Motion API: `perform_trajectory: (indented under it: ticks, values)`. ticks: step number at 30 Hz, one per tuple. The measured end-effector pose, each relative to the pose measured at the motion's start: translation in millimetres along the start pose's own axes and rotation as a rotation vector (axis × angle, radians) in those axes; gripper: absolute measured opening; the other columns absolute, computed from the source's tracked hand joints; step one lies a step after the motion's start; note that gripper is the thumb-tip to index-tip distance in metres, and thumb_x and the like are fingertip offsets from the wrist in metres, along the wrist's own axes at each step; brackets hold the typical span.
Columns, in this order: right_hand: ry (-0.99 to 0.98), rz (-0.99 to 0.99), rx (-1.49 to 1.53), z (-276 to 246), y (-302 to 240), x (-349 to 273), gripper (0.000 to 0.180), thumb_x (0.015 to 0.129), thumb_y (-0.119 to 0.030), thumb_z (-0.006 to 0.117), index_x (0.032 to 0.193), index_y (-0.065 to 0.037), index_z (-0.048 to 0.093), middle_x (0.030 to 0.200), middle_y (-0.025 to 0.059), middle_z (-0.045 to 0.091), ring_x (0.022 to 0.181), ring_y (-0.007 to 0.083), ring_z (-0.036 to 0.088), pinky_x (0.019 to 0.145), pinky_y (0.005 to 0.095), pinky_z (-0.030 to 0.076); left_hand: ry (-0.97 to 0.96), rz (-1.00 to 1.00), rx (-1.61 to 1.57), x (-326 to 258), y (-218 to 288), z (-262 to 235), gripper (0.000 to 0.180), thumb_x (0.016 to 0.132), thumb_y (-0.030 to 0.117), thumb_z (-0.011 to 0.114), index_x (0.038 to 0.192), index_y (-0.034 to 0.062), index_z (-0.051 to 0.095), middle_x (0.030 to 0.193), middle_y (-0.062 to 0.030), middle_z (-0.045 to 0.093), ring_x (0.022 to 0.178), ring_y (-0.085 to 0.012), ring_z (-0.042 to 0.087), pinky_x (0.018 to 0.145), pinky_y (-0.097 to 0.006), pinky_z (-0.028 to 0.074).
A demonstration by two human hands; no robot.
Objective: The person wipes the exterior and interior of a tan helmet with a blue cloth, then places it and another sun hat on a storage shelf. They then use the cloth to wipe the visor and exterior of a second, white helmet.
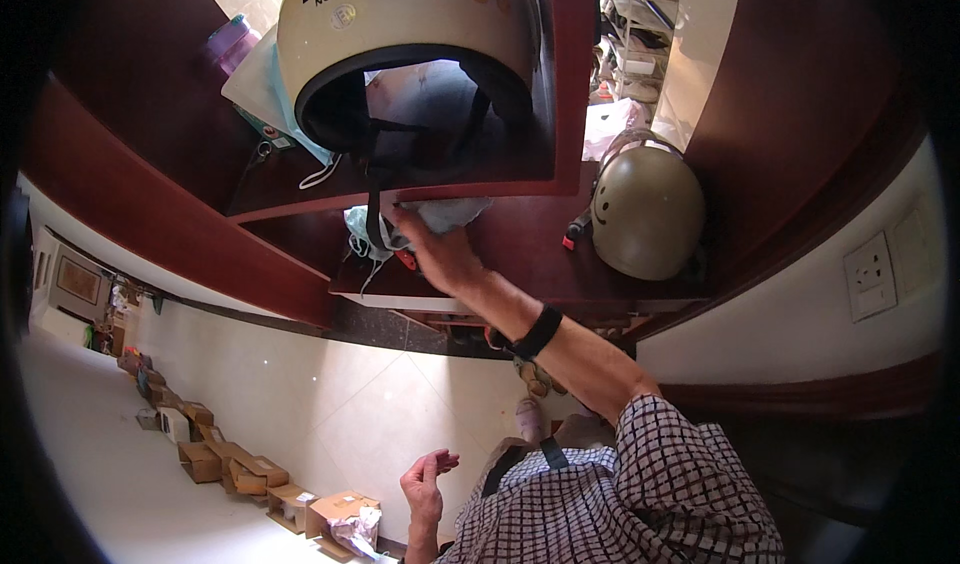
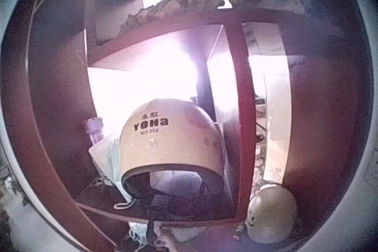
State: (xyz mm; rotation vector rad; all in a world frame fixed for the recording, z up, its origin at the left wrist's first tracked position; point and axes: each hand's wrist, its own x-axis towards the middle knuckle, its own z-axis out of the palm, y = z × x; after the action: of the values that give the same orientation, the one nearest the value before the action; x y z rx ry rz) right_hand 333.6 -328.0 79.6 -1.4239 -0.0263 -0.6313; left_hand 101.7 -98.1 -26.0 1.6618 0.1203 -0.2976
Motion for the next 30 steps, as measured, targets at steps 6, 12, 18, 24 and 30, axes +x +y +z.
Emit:
perform_trajectory:
  ticks: [6,12,18,24,30]
  values:
    - [0.038,-0.902,-0.814,27.9,3.9,-65.7,0.042,0.089,-0.023,0.056,0.122,0.002,0.051,0.112,0.017,0.053,0.095,0.04,0.049,0.087,0.0568,0.037,-0.04,0.007,0.018,3.7,6.0,6.2,0.032,0.097,0.019,0.046,0.099,-0.0099,0.061,0.086,-0.0185,0.067,0.078,-0.0237,0.066,0.075,-0.033,0.053]
    - [0.044,-0.922,-1.331,4.5,26.4,-66.3,0.046,0.079,-0.012,0.054,0.12,0.008,0.052,0.131,0.0199,0.044,0.119,0.0335,0.042,0.097,0.054,0.031,-0.009,-0.004,-0.023,7.0,1.1,2.2,0.031,0.096,0.018,0.047,0.098,-0.01,0.061,0.085,-0.0177,0.067,0.078,-0.023,0.066,0.075,-0.032,0.053]
    - [0.148,-0.332,-0.328,-2.6,-34.0,-35.3,0.011,0.089,-0.013,0.061,0.097,-0.006,0.06,0.099,0.0063,0.061,0.088,0.019,0.057,0.077,0.0317,0.044,-0.084,0.024,-0.025,23.2,10.8,17.3,0.029,0.095,0.016,0.049,0.098,-0.0101,0.061,0.085,-0.0178,0.067,0.078,-0.0225,0.066,0.074,-0.032,0.053]
    - [0.271,-0.182,-0.151,-87.7,-71.3,-27.6,0.016,0.086,-0.018,0.065,0.094,-0.005,0.063,0.091,0.0055,0.064,0.081,0.0205,0.061,0.073,0.0328,0.046,-0.171,0.071,-0.021,38.8,21.6,31.6,0.028,0.095,0.015,0.049,0.098,-0.0106,0.061,0.085,-0.0174,0.067,0.078,-0.022,0.066,0.074,-0.031,0.053]
    - [0.238,-0.172,-0.159,-130.7,-97.3,-24.1,0.015,0.085,-0.015,0.062,0.096,-0.005,0.062,0.089,0.004,0.063,0.085,0.02,0.059,0.078,0.0343,0.045,-0.234,0.085,-0.069,45.8,9.9,36.2,0.029,0.095,0.016,0.05,0.095,-0.0099,0.062,0.082,-0.0179,0.067,0.073,-0.0222,0.066,0.071,-0.032,0.054]
